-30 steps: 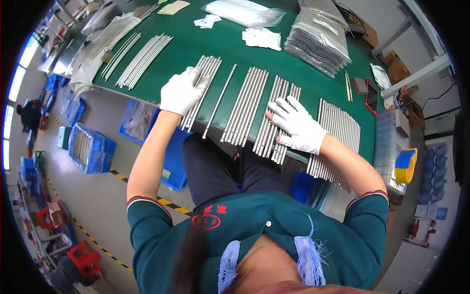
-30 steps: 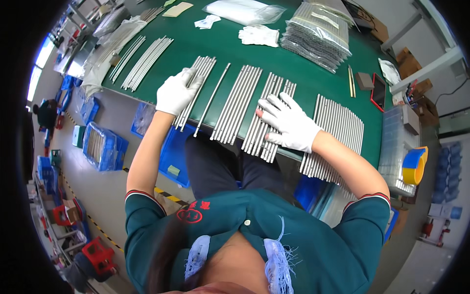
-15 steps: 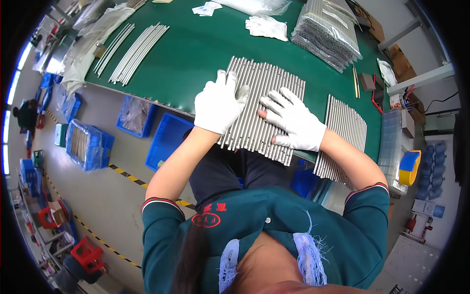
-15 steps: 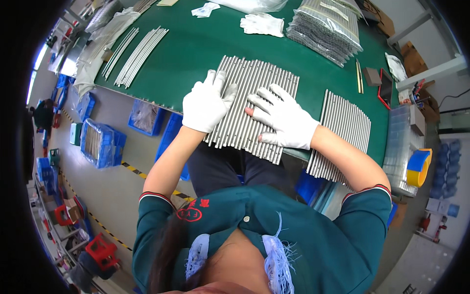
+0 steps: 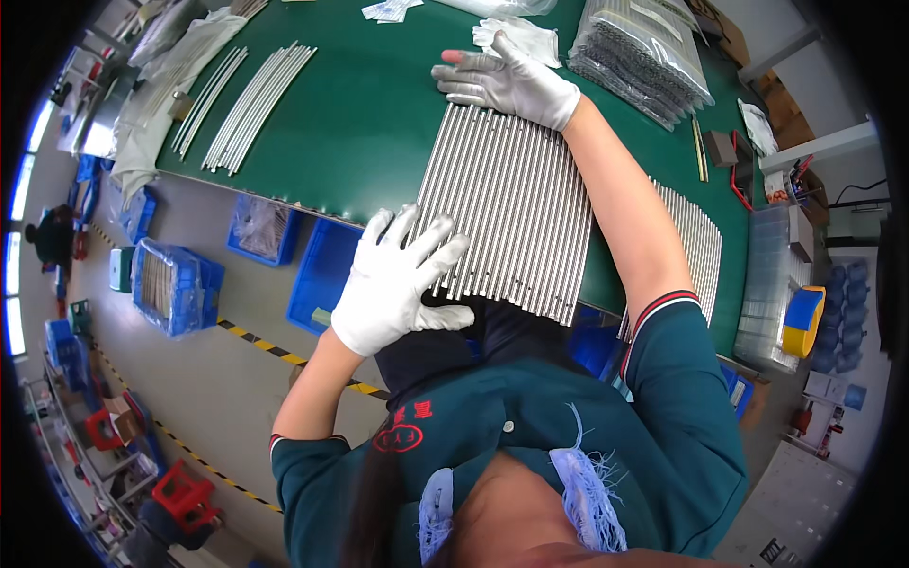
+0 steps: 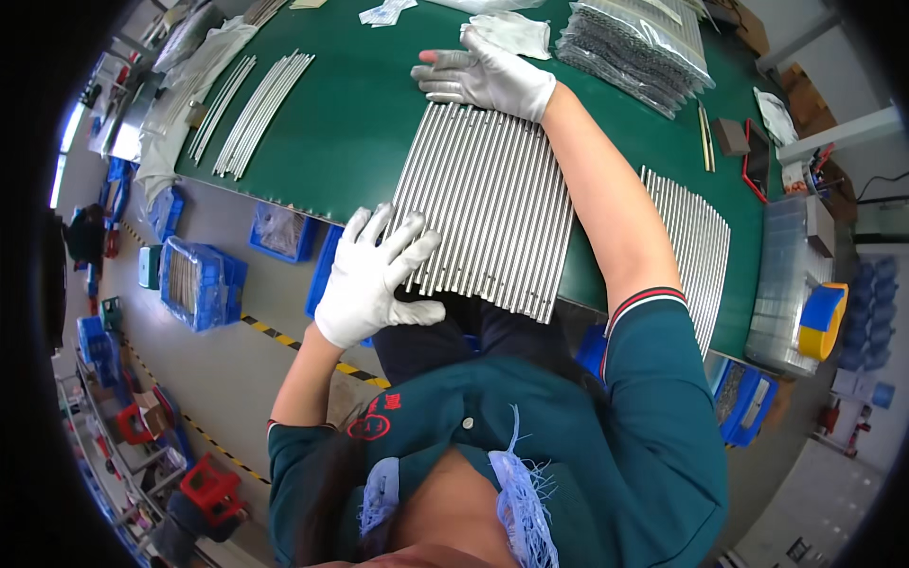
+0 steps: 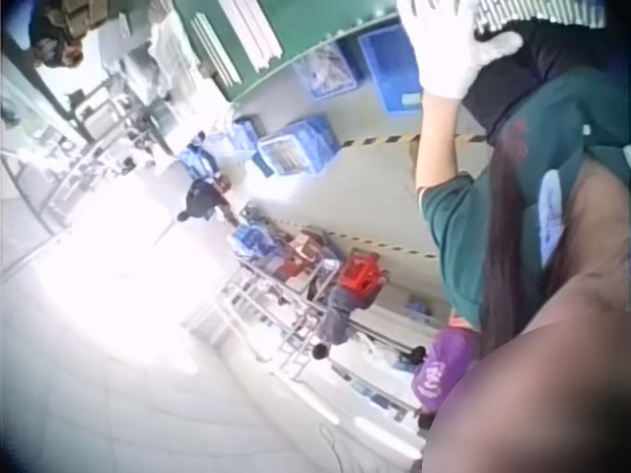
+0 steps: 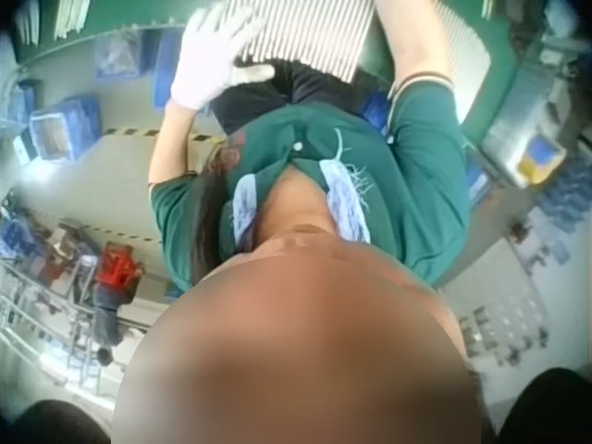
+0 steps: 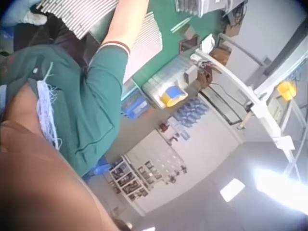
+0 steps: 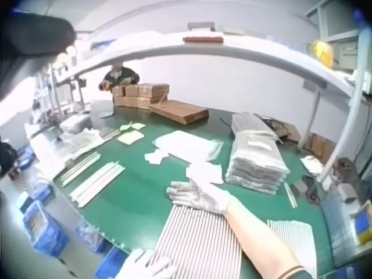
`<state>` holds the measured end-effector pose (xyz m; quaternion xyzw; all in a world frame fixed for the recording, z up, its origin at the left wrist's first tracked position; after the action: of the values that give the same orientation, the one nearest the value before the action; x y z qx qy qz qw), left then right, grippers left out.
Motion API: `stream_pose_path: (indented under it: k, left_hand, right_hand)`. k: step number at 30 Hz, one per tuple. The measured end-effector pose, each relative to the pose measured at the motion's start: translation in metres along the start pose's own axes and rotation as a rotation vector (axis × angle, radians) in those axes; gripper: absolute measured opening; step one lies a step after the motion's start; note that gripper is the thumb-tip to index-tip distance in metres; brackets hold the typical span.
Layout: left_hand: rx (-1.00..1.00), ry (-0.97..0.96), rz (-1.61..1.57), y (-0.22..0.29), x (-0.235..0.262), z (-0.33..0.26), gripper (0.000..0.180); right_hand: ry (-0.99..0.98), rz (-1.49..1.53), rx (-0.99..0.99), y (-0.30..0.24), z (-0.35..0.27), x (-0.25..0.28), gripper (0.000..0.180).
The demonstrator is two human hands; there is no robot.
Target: Counting and packing thin metal rods into plastic bags at a workstation.
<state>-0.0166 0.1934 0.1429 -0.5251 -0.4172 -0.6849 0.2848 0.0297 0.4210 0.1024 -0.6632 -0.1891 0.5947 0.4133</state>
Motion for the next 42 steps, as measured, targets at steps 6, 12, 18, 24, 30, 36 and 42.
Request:
stream_pose_path:
  k: [6,12,18,24,30,36,42]
  left_hand:
    - [-0.068,0.035,0.044,-0.003,0.001,0.010,0.083]
    - [-0.110,-0.025,-0.053,0.029,-0.002,0.022,0.084]
    - [-0.160,0.000,-0.022,0.043,-0.012,0.037,0.075]
    - [-0.265,0.011,-0.123,0.081,-0.019,0.049,0.077]
    - [-0.351,0.008,-0.135,0.100,-0.031,0.062,0.067]
    - [-0.249,0.317,0.011,0.039,0.046,0.069,0.049]
    - [-0.113,0.111,0.114,-0.051,0.001,0.091,0.062]
  right_hand:
    - [-0.008,-0.218,0.002,-0.009,-0.010,-0.016,0.080]
    - [0.079,-0.174,-0.025,-0.015,-0.062,0.006,0.088]
    - [0.088,-0.197,0.030,-0.021,-0.075,0.006,0.083]
    - [0.188,-0.239,0.044,-0.024,-0.109,0.015,0.085]
    - [0.304,-0.871,0.025,-0.028,-0.109,0.004,0.056]
    - [0.089,-2.085,0.202,0.007,-0.097,-0.099,0.056]
    - [0.024,-2.235,0.072,0.044,-0.084,-0.106,0.066]
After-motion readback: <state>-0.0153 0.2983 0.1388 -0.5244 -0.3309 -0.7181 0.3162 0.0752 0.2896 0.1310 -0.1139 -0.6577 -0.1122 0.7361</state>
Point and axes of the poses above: each hand's wrist, its own z-axis towards the middle knuckle, its own x-axis out of the back of the hand, y = z × x, the point moved 9 cm from there along z, towards the middle knuckle, and after that the axes turned 7 degrees about -y, right-handed, at the moved point
